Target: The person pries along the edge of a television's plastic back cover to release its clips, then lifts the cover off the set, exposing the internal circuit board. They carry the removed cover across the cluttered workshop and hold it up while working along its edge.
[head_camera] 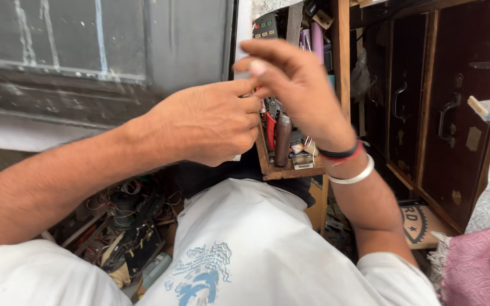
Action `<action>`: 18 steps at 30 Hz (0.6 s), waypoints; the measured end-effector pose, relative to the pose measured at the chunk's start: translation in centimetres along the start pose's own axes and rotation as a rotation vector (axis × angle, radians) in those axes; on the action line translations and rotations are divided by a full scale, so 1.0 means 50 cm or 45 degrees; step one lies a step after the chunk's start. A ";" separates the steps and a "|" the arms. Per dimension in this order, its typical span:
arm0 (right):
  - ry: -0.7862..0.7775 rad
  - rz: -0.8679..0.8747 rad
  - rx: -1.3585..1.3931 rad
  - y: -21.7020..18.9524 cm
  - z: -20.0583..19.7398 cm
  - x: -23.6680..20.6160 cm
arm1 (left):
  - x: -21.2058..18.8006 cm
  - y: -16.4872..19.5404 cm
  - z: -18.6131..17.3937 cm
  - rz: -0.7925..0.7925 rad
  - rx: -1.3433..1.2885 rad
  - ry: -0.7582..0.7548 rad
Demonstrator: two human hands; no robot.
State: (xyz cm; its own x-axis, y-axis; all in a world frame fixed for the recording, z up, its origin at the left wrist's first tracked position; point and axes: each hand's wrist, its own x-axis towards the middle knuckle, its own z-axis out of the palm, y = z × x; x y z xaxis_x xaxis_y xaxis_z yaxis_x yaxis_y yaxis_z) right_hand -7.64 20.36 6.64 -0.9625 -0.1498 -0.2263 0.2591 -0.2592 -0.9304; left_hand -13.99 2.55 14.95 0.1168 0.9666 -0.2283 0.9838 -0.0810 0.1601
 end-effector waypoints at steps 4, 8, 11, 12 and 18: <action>-0.057 0.015 0.139 0.004 0.010 0.010 | 0.002 -0.002 -0.001 0.011 0.192 0.067; -0.143 0.104 0.210 -0.004 0.004 0.000 | 0.005 -0.002 0.003 0.024 0.023 -0.080; -0.214 0.100 0.287 -0.008 0.006 0.011 | 0.005 -0.002 0.006 0.020 -0.011 -0.083; -0.226 0.111 0.340 -0.008 0.008 0.015 | 0.005 -0.002 0.006 0.022 -0.028 -0.089; -0.321 0.112 0.546 0.002 0.009 0.024 | 0.007 -0.005 0.005 0.023 -0.039 -0.136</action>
State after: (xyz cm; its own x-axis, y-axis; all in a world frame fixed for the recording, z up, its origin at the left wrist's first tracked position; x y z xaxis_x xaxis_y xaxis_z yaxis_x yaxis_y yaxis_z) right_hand -8.73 19.75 6.43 -0.8997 -0.4009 -0.1726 0.3993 -0.5961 -0.6966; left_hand -14.15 2.86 14.58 0.1499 0.9334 -0.3261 0.9769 -0.0891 0.1942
